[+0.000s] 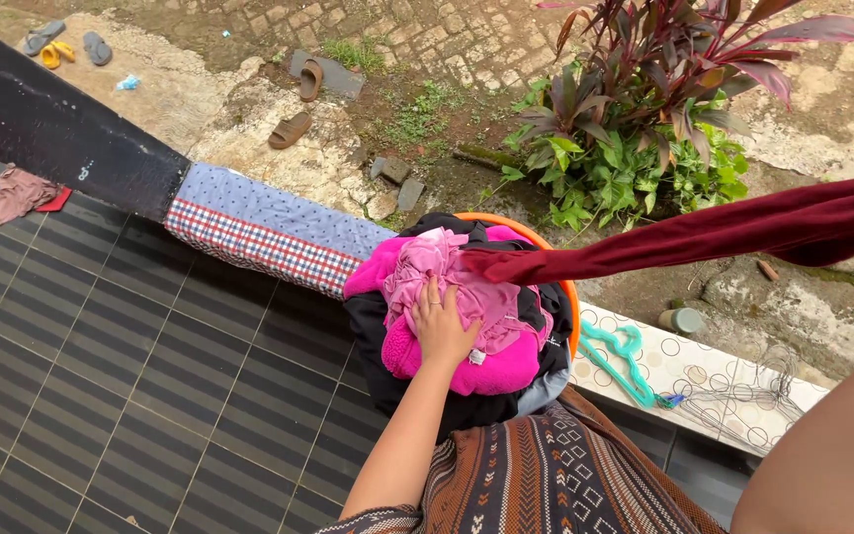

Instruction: Hanging various small laundry items like socks and underwear onto hangers and a circular clip dryer on a balcony.

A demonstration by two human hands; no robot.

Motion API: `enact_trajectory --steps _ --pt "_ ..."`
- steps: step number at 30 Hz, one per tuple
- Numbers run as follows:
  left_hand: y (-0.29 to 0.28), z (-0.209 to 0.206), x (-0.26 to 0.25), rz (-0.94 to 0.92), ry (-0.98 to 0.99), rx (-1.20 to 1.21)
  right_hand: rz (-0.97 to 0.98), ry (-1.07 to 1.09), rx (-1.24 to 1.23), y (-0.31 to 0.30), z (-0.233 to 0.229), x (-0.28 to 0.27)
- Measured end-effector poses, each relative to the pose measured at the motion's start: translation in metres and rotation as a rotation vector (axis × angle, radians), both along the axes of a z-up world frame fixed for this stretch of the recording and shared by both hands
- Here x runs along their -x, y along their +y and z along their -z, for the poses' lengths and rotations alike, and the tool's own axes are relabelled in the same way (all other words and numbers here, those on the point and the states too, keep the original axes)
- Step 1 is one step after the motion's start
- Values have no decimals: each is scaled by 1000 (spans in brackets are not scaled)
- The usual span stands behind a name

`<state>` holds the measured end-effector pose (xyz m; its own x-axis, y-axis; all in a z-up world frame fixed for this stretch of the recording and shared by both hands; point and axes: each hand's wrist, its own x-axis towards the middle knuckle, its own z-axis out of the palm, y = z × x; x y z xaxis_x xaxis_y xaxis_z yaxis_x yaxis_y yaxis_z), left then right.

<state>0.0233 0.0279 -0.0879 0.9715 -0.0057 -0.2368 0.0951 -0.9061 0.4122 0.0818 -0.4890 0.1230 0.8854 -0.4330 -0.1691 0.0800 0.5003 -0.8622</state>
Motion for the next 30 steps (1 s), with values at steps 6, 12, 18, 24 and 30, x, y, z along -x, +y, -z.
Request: enact_trajectory --steps 6,12,18,24,30 --pt "-41 -82 -15 89 226 124 -70 31 126 111 -27 35" --pt "-89 -228 -20 329 146 810 -249 94 156 213 -43 62" --pt "-89 -195 -50 257 160 1491 -313 170 204 197 -46 72" --pt "-44 -201 -79 53 58 1420 -108 118 454 150 -58 84" --pt "-18 -203 -110 156 -180 1225 158 113 481 101 -43 85"
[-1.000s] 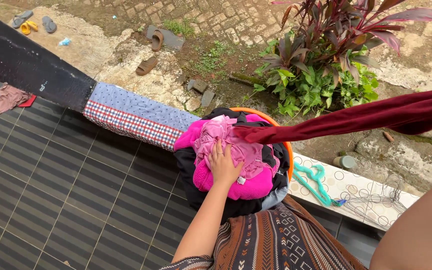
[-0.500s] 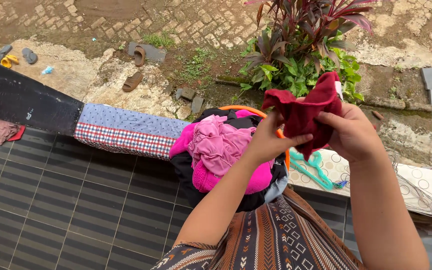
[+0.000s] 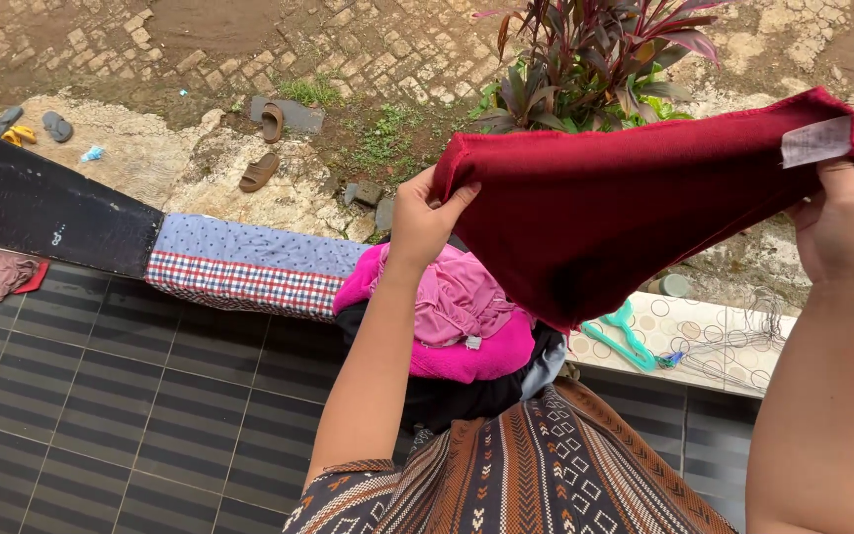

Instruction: Hanging various small laundry items like socks and underwear onto hangers and a circular clip dryer on a balcony.

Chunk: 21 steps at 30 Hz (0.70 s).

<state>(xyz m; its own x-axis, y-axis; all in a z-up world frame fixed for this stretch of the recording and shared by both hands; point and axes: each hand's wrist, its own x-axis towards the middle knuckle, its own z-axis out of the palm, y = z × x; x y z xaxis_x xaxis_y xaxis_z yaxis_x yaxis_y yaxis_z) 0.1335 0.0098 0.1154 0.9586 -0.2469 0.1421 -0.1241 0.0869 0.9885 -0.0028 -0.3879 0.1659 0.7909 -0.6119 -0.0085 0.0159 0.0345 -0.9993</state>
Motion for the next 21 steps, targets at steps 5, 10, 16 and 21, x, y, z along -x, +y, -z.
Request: enact_trajectory --steps 5,10,16,21 --pt "8 -8 -10 -128 -229 -226 85 105 191 -48 32 19" --pt "6 -16 -7 -117 -337 -303 290 399 703 -81 56 44" --pt "-10 -37 3 -12 -182 -169 156 406 626 -101 67 55" --pt "-13 -48 6 37 -192 -182 4 395 553 -25 -13 66"
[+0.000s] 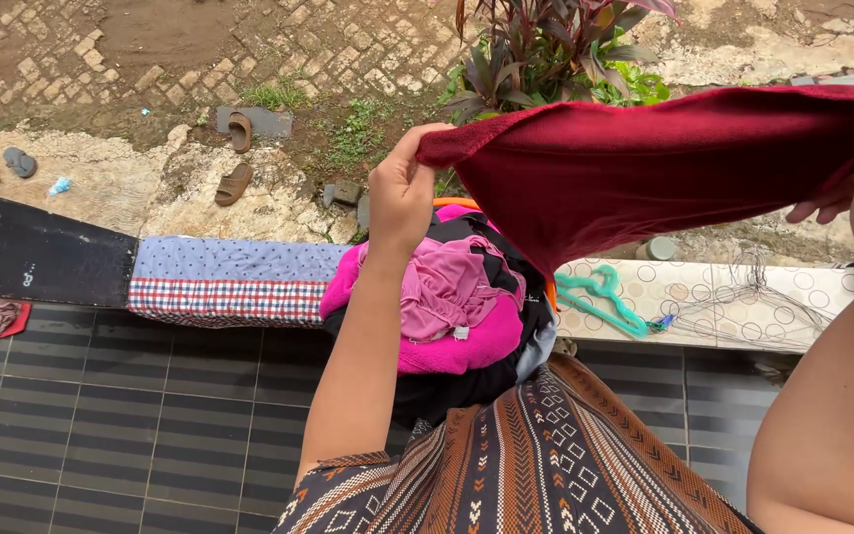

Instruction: Hanging various small laundry items like socks and underwear onto hangers and a circular clip dryer on a balcony.

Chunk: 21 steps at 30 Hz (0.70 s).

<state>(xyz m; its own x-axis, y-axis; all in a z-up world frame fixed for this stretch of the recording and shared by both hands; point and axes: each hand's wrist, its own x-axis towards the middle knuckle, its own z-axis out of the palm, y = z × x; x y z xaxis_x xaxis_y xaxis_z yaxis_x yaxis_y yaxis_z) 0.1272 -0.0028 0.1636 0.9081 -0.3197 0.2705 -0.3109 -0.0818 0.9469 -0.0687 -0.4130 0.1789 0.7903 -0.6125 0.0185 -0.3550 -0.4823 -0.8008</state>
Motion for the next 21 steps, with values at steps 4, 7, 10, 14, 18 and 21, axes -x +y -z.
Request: enact_trajectory --steps 4,7,10,14,18,21 --pt "-5 -22 14 74 54 -13 -178 -161 -167 17 -15 2" --pt "-27 -40 36 144 65 -88 -269 -243 -216 74 -49 -1" --pt "-71 -37 64 362 85 108 -444 43 -361 102 -24 -20" --pt "-122 -19 85 515 -23 90 -446 271 32 120 8 -22" --pt "-137 9 75 618 40 91 -284 198 57 61 49 17" --pt "-158 66 60 550 135 -67 -276 67 -266 8 80 67"
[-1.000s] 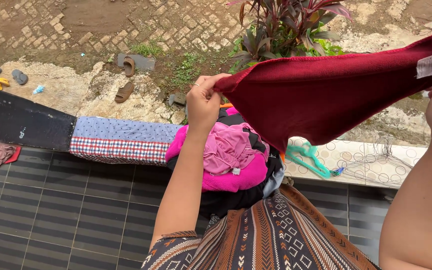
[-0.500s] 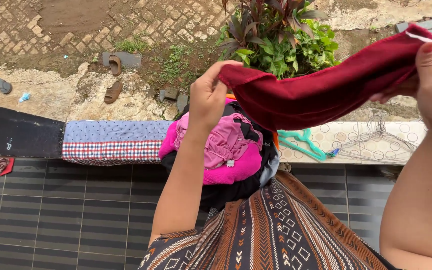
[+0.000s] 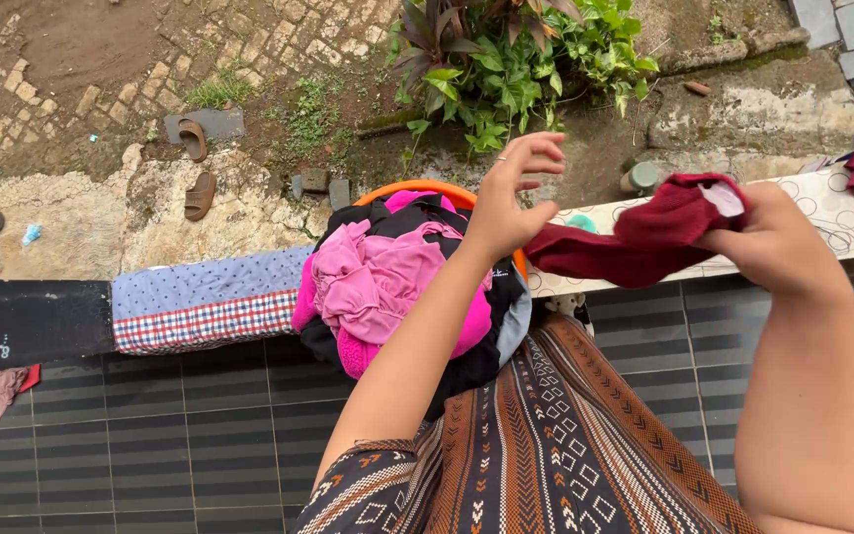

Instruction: Hanging various small laundry items like socks and underwear onto hangers and a circular clip dryer on a balcony.

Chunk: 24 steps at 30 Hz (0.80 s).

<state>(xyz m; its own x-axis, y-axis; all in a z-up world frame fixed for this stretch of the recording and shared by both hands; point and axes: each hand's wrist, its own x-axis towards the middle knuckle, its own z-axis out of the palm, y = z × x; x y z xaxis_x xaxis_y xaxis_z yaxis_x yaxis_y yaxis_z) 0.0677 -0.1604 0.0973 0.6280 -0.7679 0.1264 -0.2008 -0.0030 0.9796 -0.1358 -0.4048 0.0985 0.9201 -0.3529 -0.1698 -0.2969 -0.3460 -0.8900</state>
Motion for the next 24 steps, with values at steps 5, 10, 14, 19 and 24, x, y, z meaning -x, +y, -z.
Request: enact_trajectory --steps 5,10,14,19,24 --pt "-54 142 7 -114 38 -561 427 -410 -898 -12 -2 25" --pt "-95 243 25 218 -41 -934 257 -448 -1121 -15 -12 -1" --pt "-119 320 38 280 -170 -1038 278 -455 -1241 -47 23 -21" --pt "-136 410 55 485 -248 -1275 636 -341 -1210 -87 114 -41" --pt "-135 482 71 384 -240 -1250 713 -266 -1212 -96 173 -25"
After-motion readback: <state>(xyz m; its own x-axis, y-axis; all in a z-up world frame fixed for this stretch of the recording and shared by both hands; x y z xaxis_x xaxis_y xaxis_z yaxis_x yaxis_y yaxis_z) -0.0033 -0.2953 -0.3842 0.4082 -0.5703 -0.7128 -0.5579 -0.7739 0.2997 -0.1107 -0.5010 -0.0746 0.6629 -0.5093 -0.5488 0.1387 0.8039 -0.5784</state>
